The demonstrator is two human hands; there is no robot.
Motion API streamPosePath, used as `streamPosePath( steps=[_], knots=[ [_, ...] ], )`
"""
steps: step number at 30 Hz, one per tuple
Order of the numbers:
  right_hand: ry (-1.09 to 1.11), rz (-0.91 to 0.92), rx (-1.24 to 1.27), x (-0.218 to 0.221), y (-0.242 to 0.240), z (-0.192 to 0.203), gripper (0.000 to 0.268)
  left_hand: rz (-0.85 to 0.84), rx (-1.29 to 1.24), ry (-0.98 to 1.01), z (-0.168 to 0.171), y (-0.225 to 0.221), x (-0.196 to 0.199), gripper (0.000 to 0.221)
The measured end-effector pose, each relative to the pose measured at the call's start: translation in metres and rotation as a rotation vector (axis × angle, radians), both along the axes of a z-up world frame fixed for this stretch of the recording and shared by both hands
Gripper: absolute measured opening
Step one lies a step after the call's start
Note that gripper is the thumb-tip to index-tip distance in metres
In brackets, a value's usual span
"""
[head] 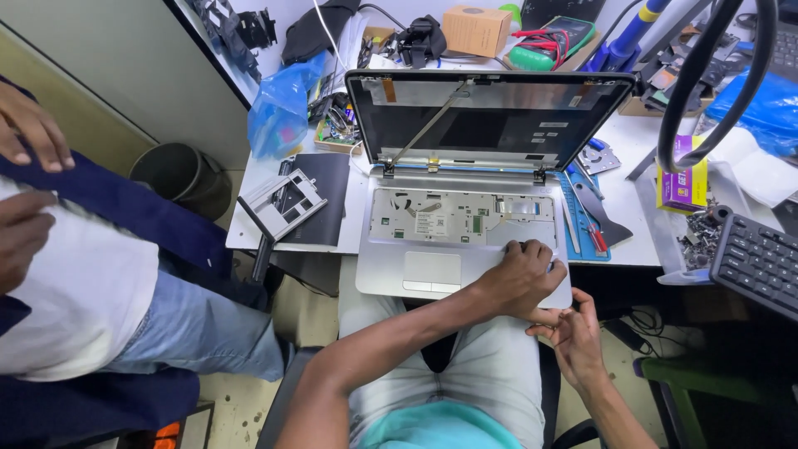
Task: The person disassembles a laptop by first removing the bottom cover and then detaching the motherboard. They use a screwdriver to loosen screws and carefully lift the components out of the chassis.
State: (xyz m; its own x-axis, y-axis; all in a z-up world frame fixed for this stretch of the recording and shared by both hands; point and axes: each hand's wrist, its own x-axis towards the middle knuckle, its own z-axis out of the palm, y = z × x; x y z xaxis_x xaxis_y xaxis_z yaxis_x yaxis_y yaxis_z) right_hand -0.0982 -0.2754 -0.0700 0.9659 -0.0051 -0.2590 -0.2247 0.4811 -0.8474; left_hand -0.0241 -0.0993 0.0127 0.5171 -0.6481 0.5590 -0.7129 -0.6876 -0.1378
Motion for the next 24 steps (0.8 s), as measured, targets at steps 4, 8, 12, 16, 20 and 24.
streamPosePath(
  steps=[4, 8, 12, 16, 20, 24],
  knots=[
    [-0.014, -0.014, -0.032, 0.005, 0.001, -0.001, 0.036, 0.003, 0.019, -0.002, -0.001, -0.002, 0.004, 0.088],
    [-0.015, -0.028, -0.045, 0.000, 0.004, 0.004, 0.034, -0.002, 0.032, 0.007, -0.004, -0.003, 0.003, 0.085],
    [-0.019, -0.020, -0.046, 0.000, 0.007, 0.011, 0.032, 0.005, 0.047, -0.033, -0.001, -0.002, 0.002, 0.083],
    [-0.001, 0.003, 0.037, 0.000, 0.000, 0.007, 0.036, -0.016, 0.052, -0.017, -0.004, -0.003, 0.004, 0.084],
    [-0.066, 0.027, 0.021, -0.009, -0.005, -0.003, 0.040, 0.025, 0.054, 0.027, -0.003, -0.001, -0.003, 0.087],
    [-0.104, 0.017, -0.015, -0.006, -0.004, -0.007, 0.049, 0.037, -0.061, 0.272, -0.014, 0.005, -0.007, 0.072]
  ],
)
